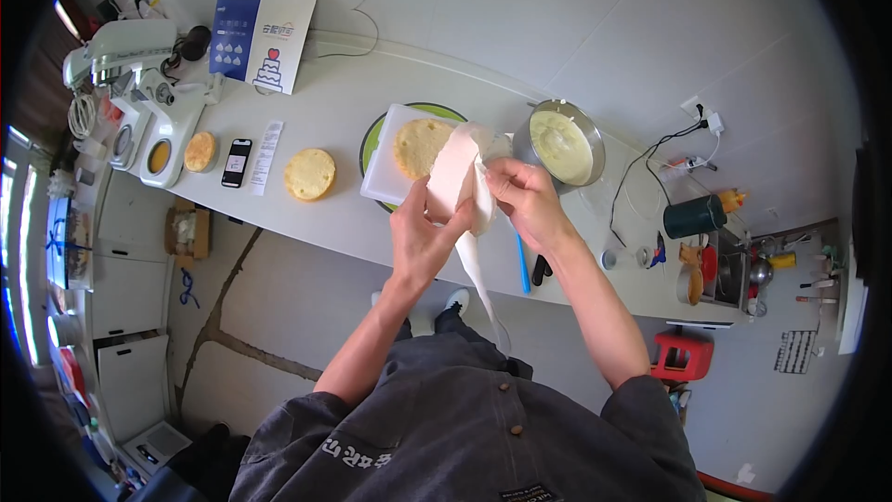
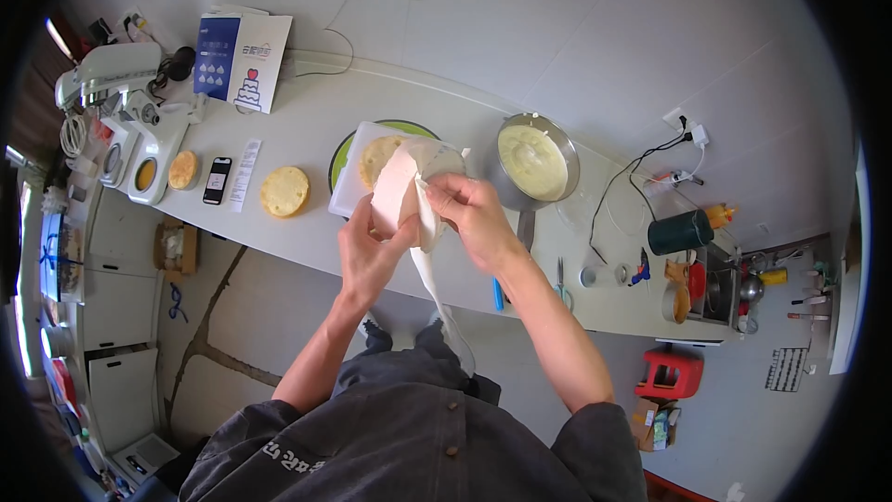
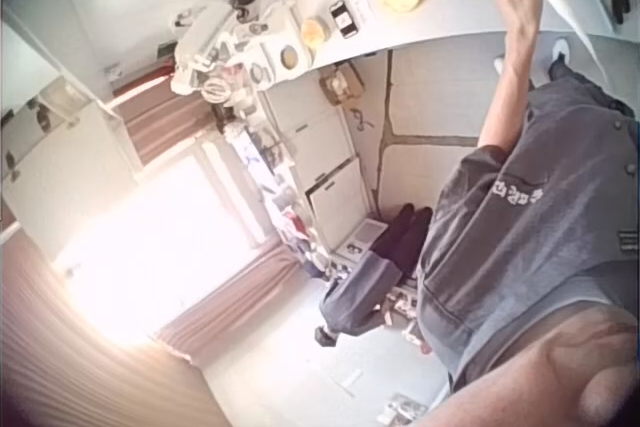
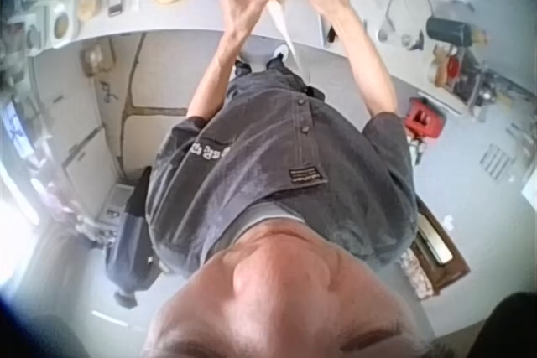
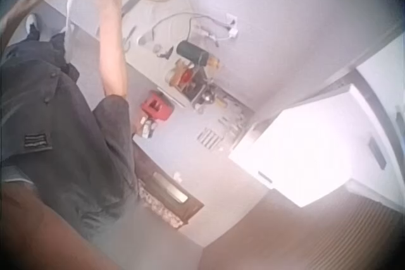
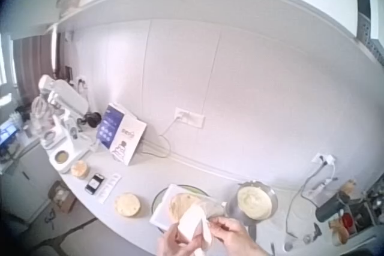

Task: Slicing layers of a sponge cake and applying frosting base in a bakery kitchen.

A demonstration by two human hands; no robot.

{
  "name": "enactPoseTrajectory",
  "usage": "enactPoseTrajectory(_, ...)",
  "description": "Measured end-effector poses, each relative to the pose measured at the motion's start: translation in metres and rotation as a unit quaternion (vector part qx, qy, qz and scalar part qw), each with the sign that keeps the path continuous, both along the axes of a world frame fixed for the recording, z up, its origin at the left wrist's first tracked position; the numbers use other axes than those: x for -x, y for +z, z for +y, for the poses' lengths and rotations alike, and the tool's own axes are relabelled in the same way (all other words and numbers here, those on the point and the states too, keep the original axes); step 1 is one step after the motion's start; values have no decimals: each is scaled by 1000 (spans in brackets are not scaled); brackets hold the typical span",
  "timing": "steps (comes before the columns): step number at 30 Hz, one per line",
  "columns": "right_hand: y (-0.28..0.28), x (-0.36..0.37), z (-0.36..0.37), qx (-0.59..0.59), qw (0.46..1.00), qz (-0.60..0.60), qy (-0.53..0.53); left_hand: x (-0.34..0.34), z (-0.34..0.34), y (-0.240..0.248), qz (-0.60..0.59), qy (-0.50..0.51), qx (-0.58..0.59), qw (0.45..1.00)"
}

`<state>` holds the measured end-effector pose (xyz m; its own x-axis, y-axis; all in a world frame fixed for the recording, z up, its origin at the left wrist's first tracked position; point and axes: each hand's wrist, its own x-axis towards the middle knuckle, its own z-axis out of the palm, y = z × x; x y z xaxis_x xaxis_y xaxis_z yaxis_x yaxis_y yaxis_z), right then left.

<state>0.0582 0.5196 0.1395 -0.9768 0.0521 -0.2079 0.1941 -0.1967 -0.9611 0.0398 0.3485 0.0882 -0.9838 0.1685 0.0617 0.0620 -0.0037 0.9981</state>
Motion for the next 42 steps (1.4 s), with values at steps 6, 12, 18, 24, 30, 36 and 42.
enactPoseTrajectory(6,-5,8,17,43,997,-31,57,7,0,-23,-49,-1,39,998)
enactPoseTrajectory(12,-22,26,35,113,985,-12,133,22,3,-43,-9,50,-23,998)
enactPoseTrajectory(18,-19,44,22,174,973,-23,151,43,-9,-41,-75,32,-139,987)
enactPoseTrajectory(24,-6,78,8,195,965,2,177,74,-35,-24,-131,-32,-258,957)
enactPoseTrajectory(30,-16,94,10,258,934,57,241,87,-52,-32,-181,-19,-329,926)
enactPoseTrajectory(36,-4,111,-1,271,935,70,217,86,-55,-49,-264,-5,-440,858)
enactPoseTrajectory(42,-6,109,17,148,978,80,121,99,-62,-63,-259,37,-439,859)
